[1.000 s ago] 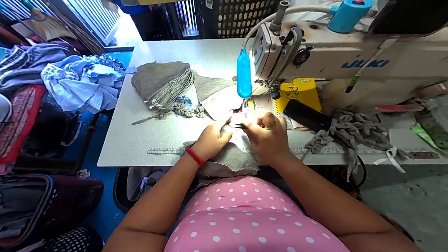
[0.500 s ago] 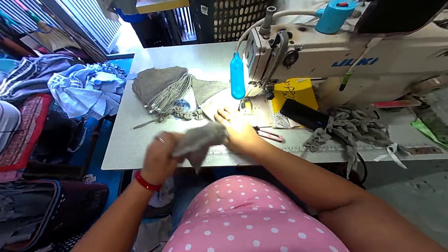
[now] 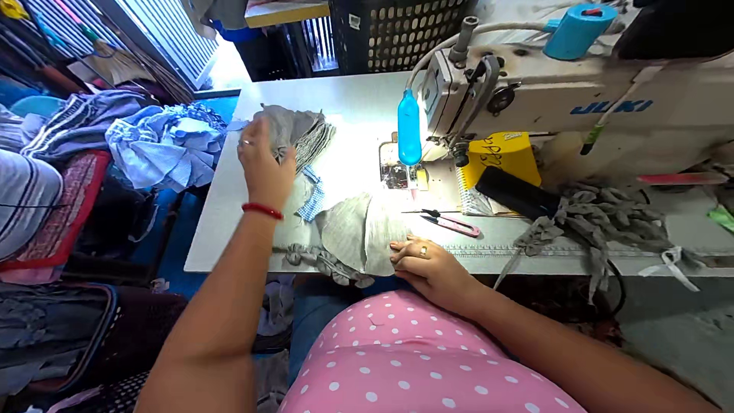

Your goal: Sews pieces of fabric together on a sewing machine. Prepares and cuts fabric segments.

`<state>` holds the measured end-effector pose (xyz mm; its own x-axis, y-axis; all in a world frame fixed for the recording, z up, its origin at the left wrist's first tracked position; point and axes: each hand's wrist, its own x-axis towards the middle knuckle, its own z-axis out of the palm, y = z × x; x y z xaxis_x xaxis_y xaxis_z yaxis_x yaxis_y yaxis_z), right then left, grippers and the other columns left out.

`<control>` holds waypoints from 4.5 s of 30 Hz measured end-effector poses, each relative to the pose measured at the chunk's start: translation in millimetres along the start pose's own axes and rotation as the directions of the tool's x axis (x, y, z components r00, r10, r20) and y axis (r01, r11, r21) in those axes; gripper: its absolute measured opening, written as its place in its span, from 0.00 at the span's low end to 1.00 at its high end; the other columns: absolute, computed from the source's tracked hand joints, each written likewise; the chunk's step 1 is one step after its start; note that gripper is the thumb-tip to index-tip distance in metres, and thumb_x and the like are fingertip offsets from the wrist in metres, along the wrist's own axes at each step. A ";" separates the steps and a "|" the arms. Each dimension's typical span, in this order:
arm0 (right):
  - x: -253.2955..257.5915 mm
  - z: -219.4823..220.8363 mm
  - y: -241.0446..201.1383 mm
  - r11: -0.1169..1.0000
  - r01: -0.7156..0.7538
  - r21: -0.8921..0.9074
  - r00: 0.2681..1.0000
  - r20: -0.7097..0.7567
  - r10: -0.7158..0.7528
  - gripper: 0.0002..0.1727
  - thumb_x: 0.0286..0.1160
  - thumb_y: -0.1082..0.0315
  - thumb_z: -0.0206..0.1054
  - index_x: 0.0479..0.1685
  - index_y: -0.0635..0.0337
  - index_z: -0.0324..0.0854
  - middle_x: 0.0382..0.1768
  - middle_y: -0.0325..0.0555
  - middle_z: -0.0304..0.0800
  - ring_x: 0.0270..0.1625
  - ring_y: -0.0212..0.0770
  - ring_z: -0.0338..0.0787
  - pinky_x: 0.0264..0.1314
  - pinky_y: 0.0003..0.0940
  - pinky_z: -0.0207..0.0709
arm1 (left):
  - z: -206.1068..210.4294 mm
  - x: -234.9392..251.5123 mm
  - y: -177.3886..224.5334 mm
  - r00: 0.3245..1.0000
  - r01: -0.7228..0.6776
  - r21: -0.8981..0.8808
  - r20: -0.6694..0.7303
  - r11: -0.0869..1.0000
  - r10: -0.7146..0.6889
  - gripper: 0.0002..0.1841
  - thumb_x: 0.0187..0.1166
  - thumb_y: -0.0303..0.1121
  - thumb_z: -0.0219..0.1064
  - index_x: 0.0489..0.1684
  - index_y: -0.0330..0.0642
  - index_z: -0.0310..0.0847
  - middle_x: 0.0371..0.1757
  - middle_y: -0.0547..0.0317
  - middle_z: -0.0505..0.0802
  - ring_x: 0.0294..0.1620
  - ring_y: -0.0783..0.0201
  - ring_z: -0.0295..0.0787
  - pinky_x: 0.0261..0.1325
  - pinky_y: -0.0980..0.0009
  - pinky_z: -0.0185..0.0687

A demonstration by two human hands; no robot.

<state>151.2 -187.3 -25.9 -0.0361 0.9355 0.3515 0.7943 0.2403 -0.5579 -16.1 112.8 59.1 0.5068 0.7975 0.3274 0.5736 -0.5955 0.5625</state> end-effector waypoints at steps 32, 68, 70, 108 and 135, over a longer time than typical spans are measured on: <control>9.7 -99.0 -28.3 0.370 -0.116 0.922 0.848 -0.103 0.520 0.15 0.91 0.59 0.56 0.71 0.42 0.74 0.53 0.33 0.90 0.54 0.29 0.91 0.59 0.32 0.89 | -7.7 -162.5 37.7 0.403 0.685 -0.527 0.850 0.504 0.340 0.30 0.82 0.64 0.59 0.74 0.55 0.72 0.36 0.68 0.93 0.25 0.78 0.86 0.25 0.80 0.83; -0.4 -130.7 -61.4 0.755 0.013 0.656 0.874 -0.375 0.310 0.21 0.83 0.50 0.66 0.73 0.37 0.83 0.59 0.24 0.92 0.55 0.22 0.91 0.59 0.20 0.86 | -179.3 -46.8 40.8 0.566 0.179 -0.637 0.690 0.750 0.451 0.16 0.85 0.37 0.65 0.69 0.57 0.84 0.25 0.74 0.90 0.14 0.85 0.80 0.16 0.88 0.79; 2.5 -119.0 -54.3 0.746 -0.093 0.660 0.870 -0.311 0.383 0.21 0.81 0.50 0.68 0.71 0.38 0.84 0.59 0.24 0.92 0.54 0.22 0.91 0.58 0.22 0.87 | -160.3 -41.9 42.2 0.663 0.163 -0.448 0.709 0.879 0.239 0.15 0.82 0.28 0.61 0.62 0.50 0.87 0.21 0.69 0.88 0.12 0.81 0.74 0.15 0.85 0.71; 179.6 69.8 -21.4 0.958 0.065 -0.279 0.971 0.241 0.004 0.38 0.86 0.35 0.46 0.91 0.43 0.64 0.91 0.57 0.59 0.94 0.65 0.53 0.88 0.80 0.33 | -4.8 -297.7 -228.9 0.663 0.746 0.011 0.087 0.666 -0.743 0.20 0.90 0.34 0.58 0.67 0.25 0.78 0.63 0.30 0.88 0.66 0.36 0.86 0.73 0.41 0.78; -15.2 -56.3 25.9 0.624 -0.283 -0.728 0.958 -0.187 0.215 0.17 0.78 0.69 0.60 0.56 0.65 0.90 0.43 0.59 0.95 0.50 0.61 0.94 0.54 0.57 0.85 | 111.2 -289.7 -235.7 0.343 0.620 0.483 0.542 0.618 -0.767 0.29 0.88 0.52 0.59 0.68 0.33 0.82 0.67 0.28 0.87 0.73 0.32 0.81 0.74 0.32 0.71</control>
<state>206.5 -209.9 -3.3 0.2500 0.8999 0.3574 0.9477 -0.3030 0.0999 -226.5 11.3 -252.8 0.0824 0.6774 -0.7310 0.9796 0.0798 0.1844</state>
